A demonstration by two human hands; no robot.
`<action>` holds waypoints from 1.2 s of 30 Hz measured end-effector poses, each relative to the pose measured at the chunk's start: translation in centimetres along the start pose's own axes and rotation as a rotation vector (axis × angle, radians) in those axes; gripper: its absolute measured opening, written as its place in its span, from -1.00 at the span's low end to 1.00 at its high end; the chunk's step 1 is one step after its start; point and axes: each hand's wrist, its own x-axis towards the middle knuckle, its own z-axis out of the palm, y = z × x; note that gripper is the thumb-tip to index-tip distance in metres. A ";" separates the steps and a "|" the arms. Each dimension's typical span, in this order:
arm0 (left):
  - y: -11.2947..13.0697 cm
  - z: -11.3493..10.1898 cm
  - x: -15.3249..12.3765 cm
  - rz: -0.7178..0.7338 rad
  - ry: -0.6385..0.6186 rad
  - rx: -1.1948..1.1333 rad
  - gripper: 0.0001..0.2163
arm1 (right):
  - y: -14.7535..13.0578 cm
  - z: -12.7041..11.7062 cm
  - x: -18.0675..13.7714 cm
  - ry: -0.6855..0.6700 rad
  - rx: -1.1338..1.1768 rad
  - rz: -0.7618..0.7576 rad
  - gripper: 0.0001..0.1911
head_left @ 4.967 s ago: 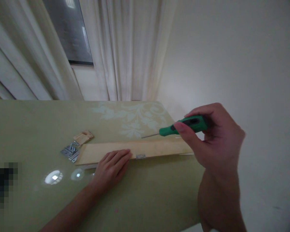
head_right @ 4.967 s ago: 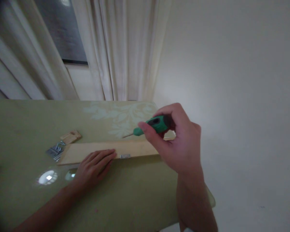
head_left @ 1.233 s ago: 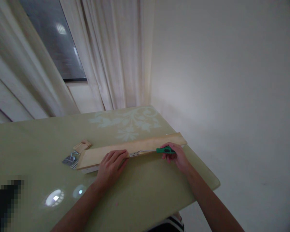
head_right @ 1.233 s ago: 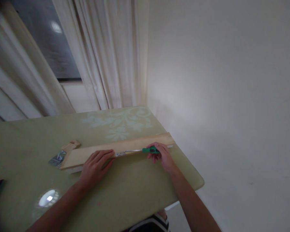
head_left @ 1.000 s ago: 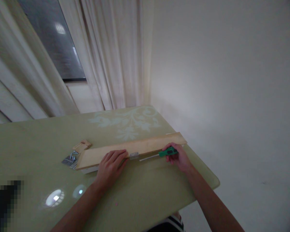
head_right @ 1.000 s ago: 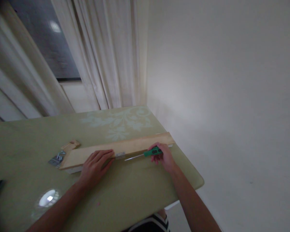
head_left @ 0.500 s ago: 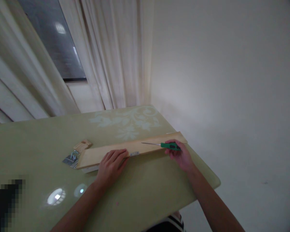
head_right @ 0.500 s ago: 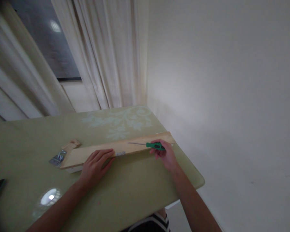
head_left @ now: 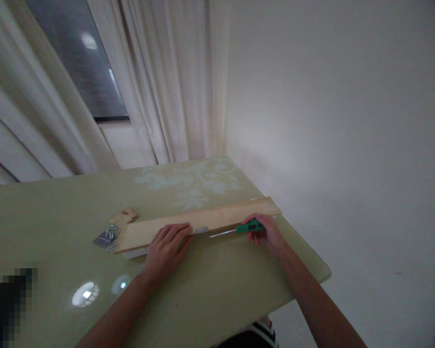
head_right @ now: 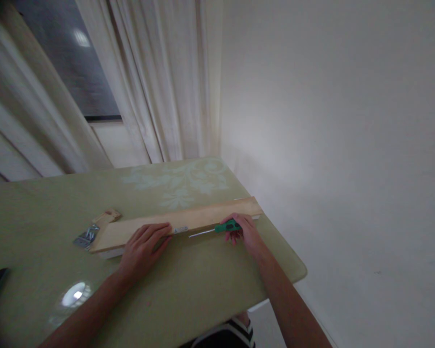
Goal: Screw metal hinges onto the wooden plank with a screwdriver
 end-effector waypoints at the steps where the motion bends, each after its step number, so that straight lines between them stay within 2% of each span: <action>1: 0.0 0.0 0.0 -0.001 0.002 -0.001 -0.81 | 0.0 0.1 0.0 -0.005 -0.003 0.000 -0.49; 5: 0.0 0.0 0.0 -0.002 0.002 0.004 -0.81 | 0.0 0.1 0.1 -0.014 0.023 -0.004 -0.49; 11: 0.0 0.2 -0.1 -0.003 0.012 -0.001 -0.82 | -0.4 -0.3 -0.1 0.056 0.103 -0.047 -0.48; 18: 0.0 0.1 0.0 -0.007 0.007 0.018 -0.82 | 0.0 0.3 0.2 0.009 0.046 -0.028 -0.48; 24: 0.0 0.1 -0.1 -0.010 0.003 0.010 -0.81 | 0.0 0.2 0.4 0.036 0.042 -0.050 -0.50; 33: -0.1 0.2 -0.2 -0.004 -0.003 0.011 -0.81 | -0.1 0.2 -0.2 -0.043 0.013 0.047 -0.39; 36: -0.1 0.0 -0.2 -0.003 0.003 0.006 -0.82 | -0.2 0.6 -0.2 -0.064 0.000 0.051 -0.46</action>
